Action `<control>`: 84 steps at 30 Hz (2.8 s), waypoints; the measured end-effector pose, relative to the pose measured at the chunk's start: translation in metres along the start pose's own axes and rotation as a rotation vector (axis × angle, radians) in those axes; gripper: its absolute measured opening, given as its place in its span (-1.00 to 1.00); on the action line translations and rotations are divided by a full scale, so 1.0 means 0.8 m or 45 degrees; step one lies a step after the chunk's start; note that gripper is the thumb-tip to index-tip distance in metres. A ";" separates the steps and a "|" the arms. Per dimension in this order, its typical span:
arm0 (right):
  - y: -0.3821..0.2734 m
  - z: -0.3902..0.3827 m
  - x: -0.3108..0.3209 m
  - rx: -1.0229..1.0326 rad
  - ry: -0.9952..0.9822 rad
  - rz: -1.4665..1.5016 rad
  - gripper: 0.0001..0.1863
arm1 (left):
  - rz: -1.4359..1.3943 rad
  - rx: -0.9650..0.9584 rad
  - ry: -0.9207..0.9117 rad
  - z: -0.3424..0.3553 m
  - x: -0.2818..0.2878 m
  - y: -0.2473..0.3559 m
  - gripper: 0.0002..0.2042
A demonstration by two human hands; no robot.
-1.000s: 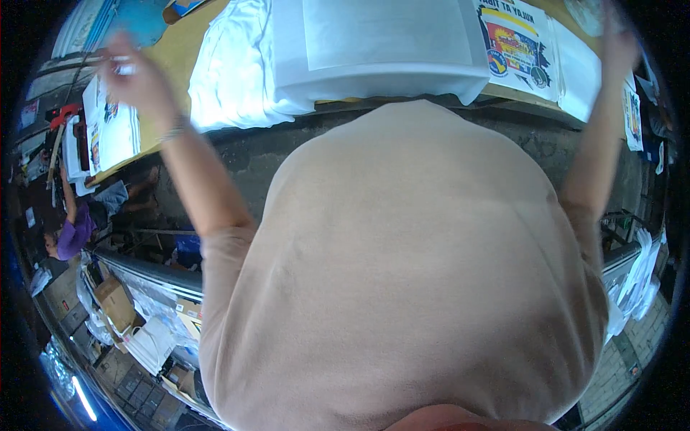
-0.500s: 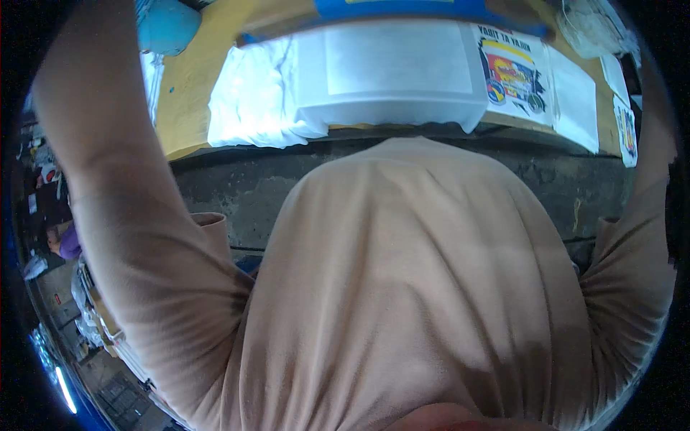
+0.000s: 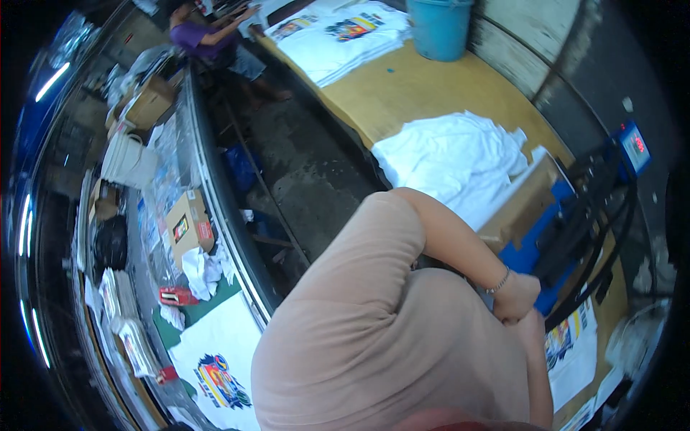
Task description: Operating a heat press machine to apply graphics to white t-shirts in a production environment.
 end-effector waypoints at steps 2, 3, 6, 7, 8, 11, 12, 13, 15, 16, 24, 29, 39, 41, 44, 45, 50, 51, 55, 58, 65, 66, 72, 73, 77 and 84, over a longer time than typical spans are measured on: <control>0.017 0.016 -0.018 0.010 -0.028 -0.032 -0.57 | 0.053 -0.019 0.124 0.008 -0.013 -0.004 -0.78; 0.029 0.020 -0.027 -0.002 -0.027 -0.060 -0.56 | 0.135 -0.068 0.184 0.014 -0.019 0.000 -0.75; 0.047 0.028 -0.036 -0.049 -0.025 -0.144 -0.55 | 0.252 -0.069 0.304 0.011 -0.032 -0.003 -0.71; 0.049 0.030 -0.039 -0.066 -0.016 -0.164 -0.55 | 0.274 -0.079 0.337 0.008 -0.034 -0.001 -0.71; 0.051 0.031 -0.041 -0.077 -0.009 -0.186 -0.54 | 0.267 -0.086 0.348 0.006 -0.037 -0.002 -0.70; 0.051 0.033 -0.044 -0.112 0.028 -0.268 -0.53 | 0.211 -0.085 0.335 0.003 -0.044 -0.008 -0.70; 0.051 0.034 -0.045 -0.128 0.044 -0.292 -0.53 | 0.188 -0.092 0.329 0.004 -0.044 -0.009 -0.70; 0.050 0.033 -0.046 -0.139 0.061 -0.319 -0.53 | 0.168 -0.087 0.310 0.005 -0.047 -0.010 -0.70; 0.049 0.031 -0.050 -0.152 0.092 -0.367 -0.52 | 0.117 -0.053 0.251 0.009 -0.053 -0.010 -0.69; 0.049 0.029 -0.052 -0.159 0.116 -0.386 -0.51 | 0.118 -0.036 0.227 0.009 -0.055 -0.011 -0.69; 0.059 0.021 -0.060 -0.186 0.303 -0.500 -0.48 | 0.169 -0.261 0.698 -0.060 0.000 -0.012 -0.72; 0.045 0.004 -0.067 -0.273 0.331 -0.419 -0.40 | -0.382 -0.065 1.102 -0.163 0.019 -0.110 -0.78; -0.129 -0.032 0.056 -0.248 1.585 0.906 -0.56 | -0.647 1.534 0.871 -0.449 -0.256 -0.447 -0.80; -0.158 0.036 0.027 -0.248 1.325 1.131 -0.72 | -0.695 1.637 0.911 -0.493 -0.286 -0.510 -0.74; -0.165 0.199 -0.055 -0.230 0.896 1.589 -0.75 | -0.767 1.667 0.703 -0.503 -0.320 -0.557 -0.68; -0.159 0.257 -0.076 -0.211 0.845 1.604 -0.78 | -0.771 1.662 0.547 -0.497 -0.332 -0.563 -0.66; -0.049 0.443 -0.170 -0.750 0.927 1.423 -0.72 | -0.765 1.547 0.535 -0.468 -0.331 -0.555 -0.67; -0.037 0.469 -0.182 -0.697 0.937 1.434 -0.72 | -0.775 1.545 0.544 -0.467 -0.330 -0.554 -0.69; -0.001 0.503 -0.192 -0.771 1.012 0.993 -0.75 | -0.933 1.635 0.597 -0.480 -0.333 -0.563 -0.73; -0.012 0.510 -0.175 -0.595 1.019 0.981 -0.77 | -1.031 1.597 0.503 -0.481 -0.337 -0.570 -0.77; -0.043 0.483 -0.161 -0.281 1.180 2.653 -0.83 | -1.472 1.368 1.229 -0.516 -0.293 -0.558 -0.80; -0.042 0.478 -0.176 -0.454 1.205 2.764 -0.80 | -1.739 1.442 1.321 -0.541 -0.304 -0.557 -0.78; -0.012 0.473 -0.207 -0.894 1.219 1.710 -0.77 | -1.248 1.964 1.455 -0.724 -0.322 -0.574 -0.74; -0.006 0.484 -0.210 -0.894 1.219 1.724 -0.77 | -1.268 2.048 1.444 -0.749 -0.334 -0.577 -0.72; 0.013 0.512 -0.165 -0.736 1.439 1.144 -0.77 | -1.223 2.306 1.316 -0.822 -0.368 -0.576 -0.67; -0.017 0.566 -0.171 -0.602 1.002 1.047 -0.70 | -2.057 2.162 1.166 -0.851 -0.416 -0.554 -0.69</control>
Point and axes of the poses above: each hand's wrist, its own z-axis towards the middle knuckle, its own x-axis out of the back of the hand, y = z × x, the point moved 8 cm from there along z, towards the middle knuckle, and after that the axes turned 6 degrees about x, right-handed, at the moved point
